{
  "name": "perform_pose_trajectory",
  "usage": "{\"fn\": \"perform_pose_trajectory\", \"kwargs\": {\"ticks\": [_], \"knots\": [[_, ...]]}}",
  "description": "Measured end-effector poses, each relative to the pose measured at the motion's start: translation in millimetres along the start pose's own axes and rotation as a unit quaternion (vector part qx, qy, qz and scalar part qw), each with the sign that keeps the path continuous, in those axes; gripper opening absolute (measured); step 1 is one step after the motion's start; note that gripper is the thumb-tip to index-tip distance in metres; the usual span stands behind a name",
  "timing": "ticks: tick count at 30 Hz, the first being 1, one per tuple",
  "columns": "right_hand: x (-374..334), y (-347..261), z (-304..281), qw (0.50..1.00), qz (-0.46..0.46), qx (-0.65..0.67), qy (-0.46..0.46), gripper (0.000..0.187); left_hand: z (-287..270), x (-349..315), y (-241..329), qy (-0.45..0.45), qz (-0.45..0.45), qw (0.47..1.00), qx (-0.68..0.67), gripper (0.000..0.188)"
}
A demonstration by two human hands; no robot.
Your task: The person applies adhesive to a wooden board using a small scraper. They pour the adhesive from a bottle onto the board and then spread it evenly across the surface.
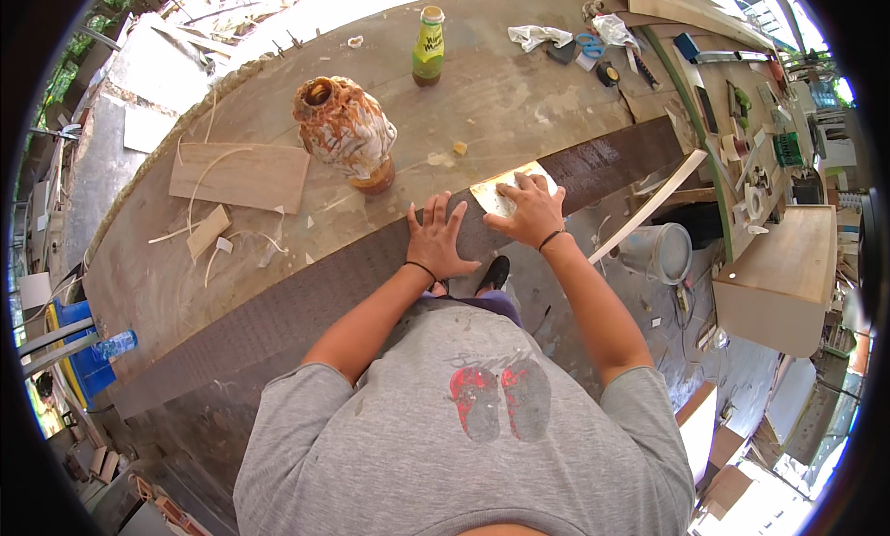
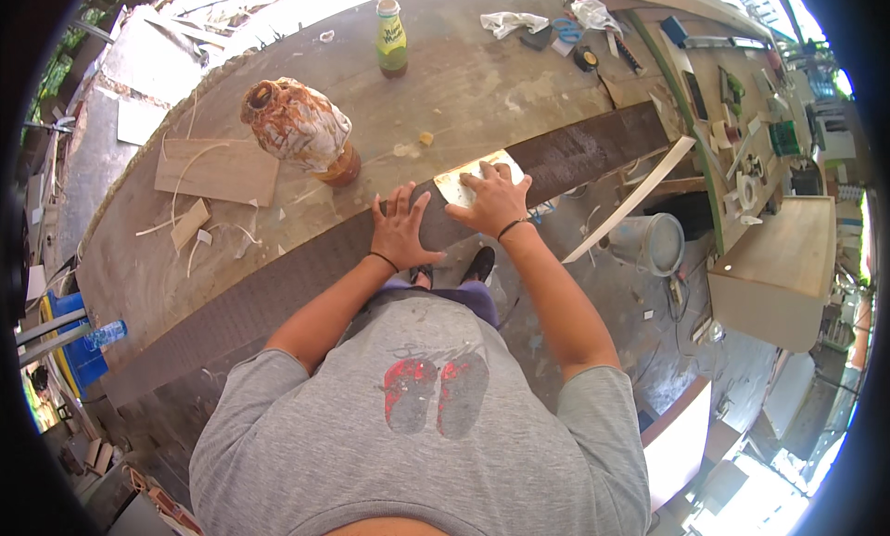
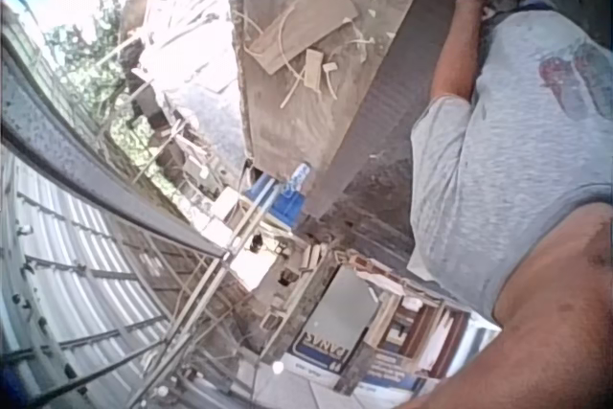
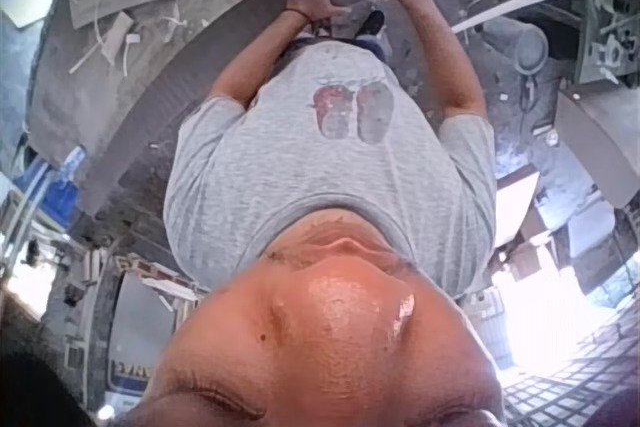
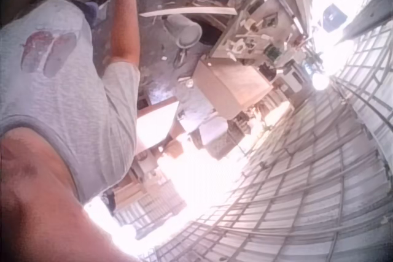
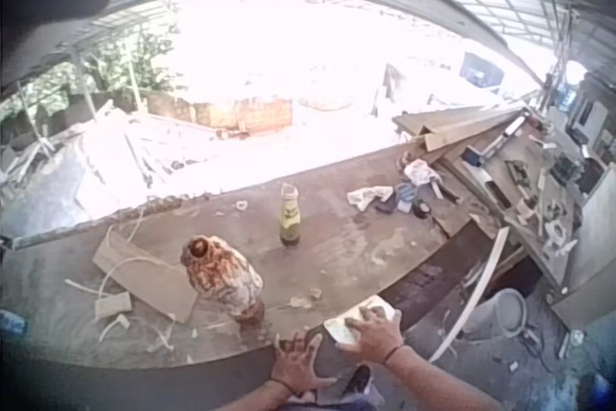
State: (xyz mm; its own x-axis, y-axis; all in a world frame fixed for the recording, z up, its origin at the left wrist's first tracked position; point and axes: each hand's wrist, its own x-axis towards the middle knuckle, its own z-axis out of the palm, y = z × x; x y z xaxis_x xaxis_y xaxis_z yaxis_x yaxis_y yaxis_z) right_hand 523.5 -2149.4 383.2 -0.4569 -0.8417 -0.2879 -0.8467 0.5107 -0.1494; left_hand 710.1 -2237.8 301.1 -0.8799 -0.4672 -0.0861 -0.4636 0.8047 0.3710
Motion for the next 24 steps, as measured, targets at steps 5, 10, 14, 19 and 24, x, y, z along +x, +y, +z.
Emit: {"fn": "perform_pose_trajectory", "kwargs": {"ticks": [5, 10, 14, 19, 24], "knots": [[5, 0, 17, 0.999, 0.002, -0.016, 0.032, 0.067, -4, 1, 1, -0.004, -0.001, 1.0, -0.006, 0.117], [5, 0, 5, 1.0, 0.008, -0.017, 0.011, 0.067, -4, 2, 2, 0.001, 0.006, 1.0, -0.008, 0.116], [14, -6, -13, 0.997, 0.017, -0.034, -0.07, 0.064, -5, 0, 0, -0.003, -0.003, 1.0, -0.008, 0.115], [4, 7, -24, 0.988, 0.038, -0.049, -0.141, 0.061, -2, 0, 1, 0.009, 0.0, 1.0, 0.0, 0.116], [-24, 33, -17, 0.986, 0.056, -0.049, -0.15, 0.066, -1, 1, 1, -0.002, -0.008, 1.0, -0.002, 0.114]]}}
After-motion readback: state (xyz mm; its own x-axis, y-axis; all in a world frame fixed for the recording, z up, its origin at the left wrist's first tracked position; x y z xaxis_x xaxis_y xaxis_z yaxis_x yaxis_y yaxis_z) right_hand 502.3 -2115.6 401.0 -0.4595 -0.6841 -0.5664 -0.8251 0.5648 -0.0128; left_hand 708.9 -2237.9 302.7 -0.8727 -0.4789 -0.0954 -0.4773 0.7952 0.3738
